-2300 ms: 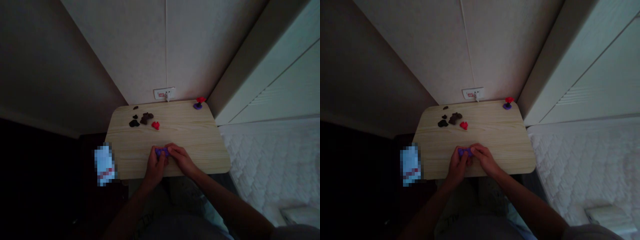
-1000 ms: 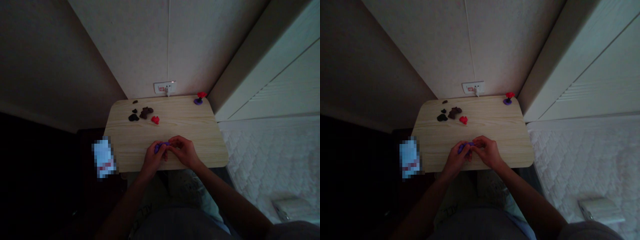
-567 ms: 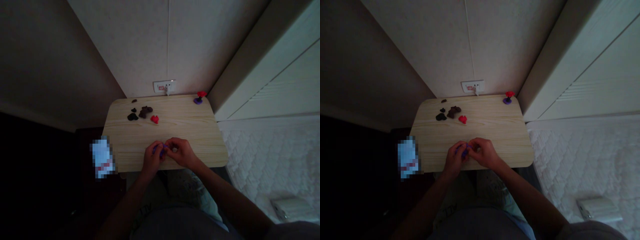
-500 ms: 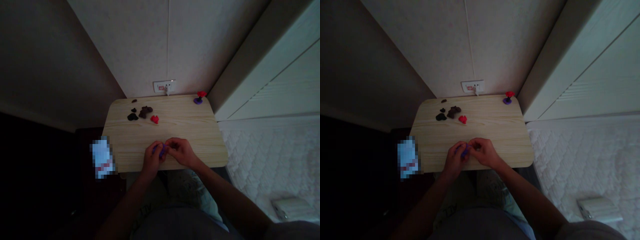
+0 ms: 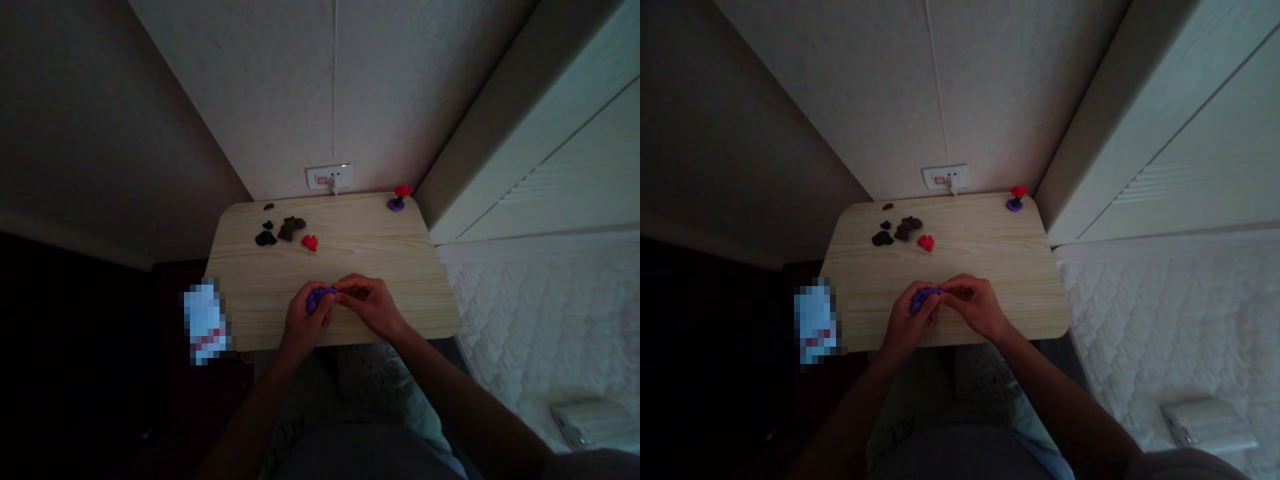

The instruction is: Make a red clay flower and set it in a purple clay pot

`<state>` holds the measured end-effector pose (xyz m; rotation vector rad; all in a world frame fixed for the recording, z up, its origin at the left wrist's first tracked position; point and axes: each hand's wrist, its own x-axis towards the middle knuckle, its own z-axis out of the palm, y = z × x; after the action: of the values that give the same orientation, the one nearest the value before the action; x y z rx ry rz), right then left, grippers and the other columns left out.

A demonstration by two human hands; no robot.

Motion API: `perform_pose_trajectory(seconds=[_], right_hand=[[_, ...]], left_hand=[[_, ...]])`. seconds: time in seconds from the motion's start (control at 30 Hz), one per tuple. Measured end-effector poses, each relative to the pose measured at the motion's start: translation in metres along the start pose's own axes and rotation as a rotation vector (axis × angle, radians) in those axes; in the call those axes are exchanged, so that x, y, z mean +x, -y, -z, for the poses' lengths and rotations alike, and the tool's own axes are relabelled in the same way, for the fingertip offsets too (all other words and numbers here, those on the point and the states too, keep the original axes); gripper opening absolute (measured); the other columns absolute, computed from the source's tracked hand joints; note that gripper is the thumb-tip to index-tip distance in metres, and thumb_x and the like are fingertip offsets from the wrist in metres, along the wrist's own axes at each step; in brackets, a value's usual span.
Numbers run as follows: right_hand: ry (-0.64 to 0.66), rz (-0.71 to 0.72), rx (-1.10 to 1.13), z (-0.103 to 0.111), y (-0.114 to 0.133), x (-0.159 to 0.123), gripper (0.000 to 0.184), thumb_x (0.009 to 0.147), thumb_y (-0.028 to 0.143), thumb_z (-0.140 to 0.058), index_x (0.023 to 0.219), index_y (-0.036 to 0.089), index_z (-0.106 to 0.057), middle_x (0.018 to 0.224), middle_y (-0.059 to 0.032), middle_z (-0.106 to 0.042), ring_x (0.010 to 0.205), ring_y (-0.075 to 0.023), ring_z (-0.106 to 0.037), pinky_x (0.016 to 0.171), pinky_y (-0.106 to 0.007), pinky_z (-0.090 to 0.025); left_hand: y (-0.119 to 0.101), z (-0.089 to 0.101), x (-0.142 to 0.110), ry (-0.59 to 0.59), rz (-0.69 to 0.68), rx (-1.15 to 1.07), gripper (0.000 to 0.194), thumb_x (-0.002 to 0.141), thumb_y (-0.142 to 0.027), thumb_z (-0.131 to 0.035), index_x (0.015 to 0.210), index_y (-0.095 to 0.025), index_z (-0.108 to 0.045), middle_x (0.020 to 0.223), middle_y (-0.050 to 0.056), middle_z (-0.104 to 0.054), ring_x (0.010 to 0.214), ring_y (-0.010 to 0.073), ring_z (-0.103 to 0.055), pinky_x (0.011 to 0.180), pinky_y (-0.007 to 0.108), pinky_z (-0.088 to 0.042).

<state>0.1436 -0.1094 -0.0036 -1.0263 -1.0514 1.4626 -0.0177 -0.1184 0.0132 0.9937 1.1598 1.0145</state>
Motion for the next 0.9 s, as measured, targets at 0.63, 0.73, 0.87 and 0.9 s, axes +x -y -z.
perform_pose_trajectory(seconds=[0.63, 0.73, 0.87, 0.9], right_hand=[[-0.029, -0.129, 0.105, -0.012, -0.002, -0.004, 0.025, 0.072, 0.039, -0.090, 0.077, 0.018, -0.079, 0.062, -0.0003, -0.071, 0.058, -0.0132, -0.062, 0.061, -0.027, -0.051], [-0.021, -0.112, 0.006, -0.009, 0.000, -0.003, 0.026, 0.068, 0.038, -0.092, 0.080, 0.019, -0.080, 0.069, -0.0014, -0.075, 0.064, -0.0161, -0.067, 0.066, -0.029, -0.054], [-0.034, -0.061, -0.040, -0.010, -0.001, -0.001, 0.025, 0.073, 0.043, -0.088, 0.074, 0.019, -0.079, 0.073, -0.0031, -0.077, 0.068, -0.0178, -0.069, 0.072, -0.032, -0.056], [-0.036, -0.056, -0.053, -0.011, -0.002, -0.001, 0.026, 0.074, 0.044, -0.087, 0.073, 0.019, -0.079, 0.071, -0.0028, -0.076, 0.067, -0.0175, -0.068, 0.071, -0.032, -0.055]], left_hand=[[0.006, 0.001, -0.004, -0.003, 0.118, -0.169, 0.035, 0.081, -0.048, -0.077, 0.084, -0.016, -0.062, 0.065, -0.003, -0.058, 0.051, 0.0093, -0.049, 0.045, 0.021, -0.038], [0.005, 0.005, -0.004, -0.022, 0.078, -0.098, 0.032, 0.082, -0.043, -0.079, 0.090, -0.016, -0.065, 0.066, -0.003, -0.061, 0.055, 0.0108, -0.055, 0.054, 0.023, -0.045], [0.002, 0.007, -0.003, -0.093, 0.001, 0.071, 0.028, 0.083, -0.036, -0.078, 0.098, -0.016, -0.065, 0.071, -0.001, -0.067, 0.065, 0.0132, -0.061, 0.067, 0.025, -0.048], [0.001, 0.007, -0.003, -0.108, -0.010, 0.100, 0.027, 0.084, -0.036, -0.076, 0.099, -0.016, -0.065, 0.071, -0.002, -0.066, 0.065, 0.0135, -0.061, 0.067, 0.025, -0.048]])
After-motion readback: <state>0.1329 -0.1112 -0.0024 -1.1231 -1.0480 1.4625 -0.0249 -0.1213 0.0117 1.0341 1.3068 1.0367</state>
